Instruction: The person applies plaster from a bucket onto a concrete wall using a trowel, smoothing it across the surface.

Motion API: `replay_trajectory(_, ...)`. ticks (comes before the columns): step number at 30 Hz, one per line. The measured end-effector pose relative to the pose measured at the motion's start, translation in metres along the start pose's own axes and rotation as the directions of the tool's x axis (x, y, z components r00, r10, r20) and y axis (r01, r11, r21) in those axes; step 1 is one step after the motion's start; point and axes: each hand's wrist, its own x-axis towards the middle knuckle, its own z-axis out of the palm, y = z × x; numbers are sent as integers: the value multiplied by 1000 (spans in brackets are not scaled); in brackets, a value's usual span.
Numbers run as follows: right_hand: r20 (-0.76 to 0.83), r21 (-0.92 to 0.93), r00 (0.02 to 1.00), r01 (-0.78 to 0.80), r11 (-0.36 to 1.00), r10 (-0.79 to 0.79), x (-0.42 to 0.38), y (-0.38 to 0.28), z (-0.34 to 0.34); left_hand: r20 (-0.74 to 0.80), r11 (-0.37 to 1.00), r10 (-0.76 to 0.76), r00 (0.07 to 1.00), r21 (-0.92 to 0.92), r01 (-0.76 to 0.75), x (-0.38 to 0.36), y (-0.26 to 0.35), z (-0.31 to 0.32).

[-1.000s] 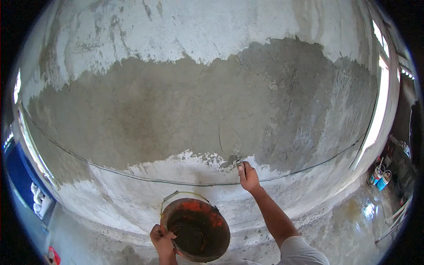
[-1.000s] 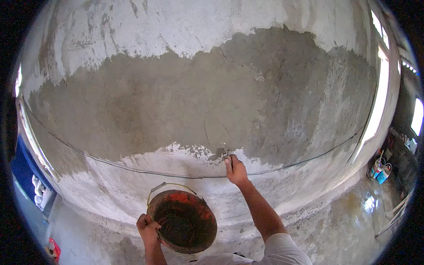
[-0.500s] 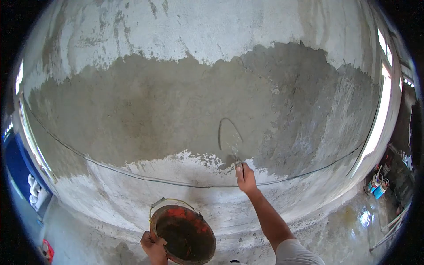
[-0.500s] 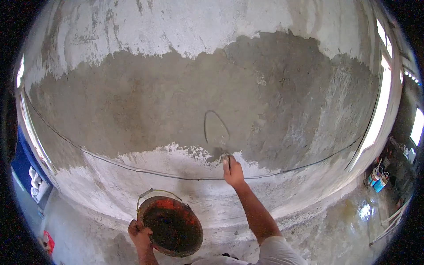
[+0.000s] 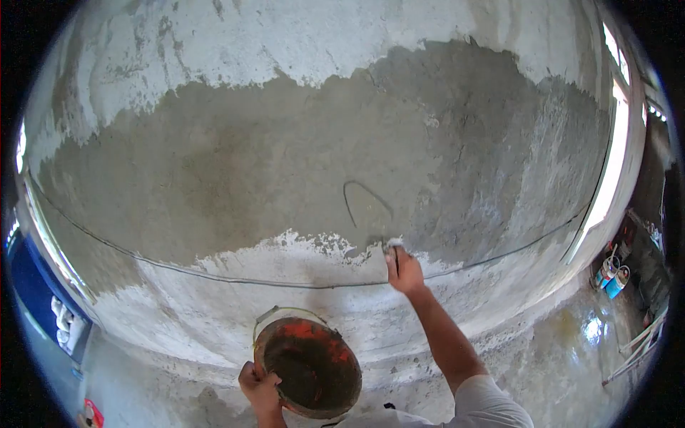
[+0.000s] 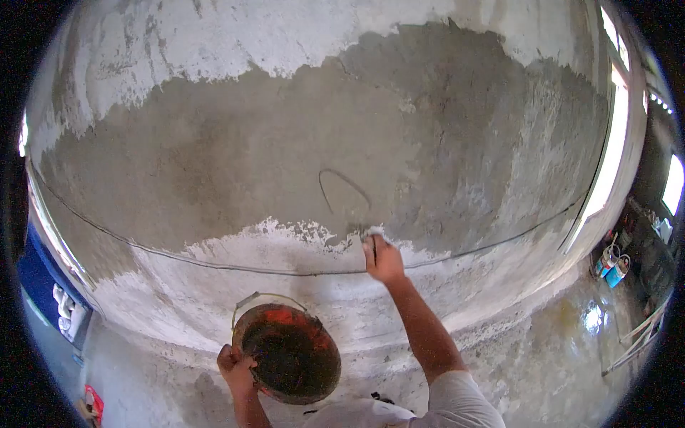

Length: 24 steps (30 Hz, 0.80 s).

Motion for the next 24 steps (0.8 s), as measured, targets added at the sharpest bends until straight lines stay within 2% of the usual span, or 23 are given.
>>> replay_trajectory(1, 6, 8, 1000, -15, 1000, 15, 2, 2, -1, 3, 999, -45, 999, -18, 45, -4, 8, 4)
replay_trajectory(3, 41, -3, 999, -36, 999, 36, 6, 10, -6, 38, 997, -25, 999, -70, 27, -1, 2, 8)
replay_trajectory(5, -4, 24, 999, -41, 999, 42, -12, 23, -9, 38, 993, -5, 999, -118, 9, -1, 3, 12)
replay_trajectory(7, 124, 70, 974, -199, 977, 190, -46, 37, -14, 44, 996, -53, 998, -76, 56, -7, 21, 17)
replay_trajectory(9, 148, 58, 947, -297, 953, 286, -85, 37, -26, 52, 994, -97, 994, -53, 100, -10, 30, 27)
replay_trajectory(11, 126, 135, 957, -276, 952, 260, -135, 46, -27, 54, 986, -133, 990, -93, 137, -10, 27, 32)
replay_trajectory(12, 182, 166, 937, -328, 930, 298, -152, 33, -38, 75, 994, 10, 997, -110, -2, 1, -1, 32)
replay_trajectory(13, 243, 200, 911, -382, 902, 332, -169, 19, -51, 84, 994, 14, 996, -106, -5, 9, -29, 33)
replay_trajectory(15, 297, 75, 920, -288, 955, 255, -191, -6, -72, 145, 998, -18, 989, -51, 25, 7, -33, 39)
replay_trajectory(16, 302, 82, 915, -304, 949, 267, -203, -9, -77, 147, 999, -23, 989, -33, 28, 4, -31, 43)
replay_trajectory(18, 447, -198, 872, -120, 973, 199, -228, -6, -89, 175, 984, -64, 983, 173, 34, -3, -16, 65)
replay_trajectory(19, 450, -187, 868, -137, 973, 209, -234, -6, -94, 176, 981, -67, 982, 193, 32, -6, -17, 72)
replay_trajectory(21, 520, -324, 815, -91, 942, 257, -246, -5, -105, 170, 958, -5, 985, 285, -44, -9, -31, 83)
replay_trajectory(22, 560, -335, 784, -83, 939, 269, -249, -3, -109, 196, 976, 12, 981, 210, -54, -8, -41, 87)
replay_trajectory(23, 564, -327, 778, -97, 940, 277, -252, -4, -112, 199, 973, 7, 980, 227, -53, -14, -39, 91)
replay_trajectory(24, 614, -360, 717, -118, 926, 330, -254, -4, -116, 204, 983, -18, 979, 180, -20, -20, -34, 101)
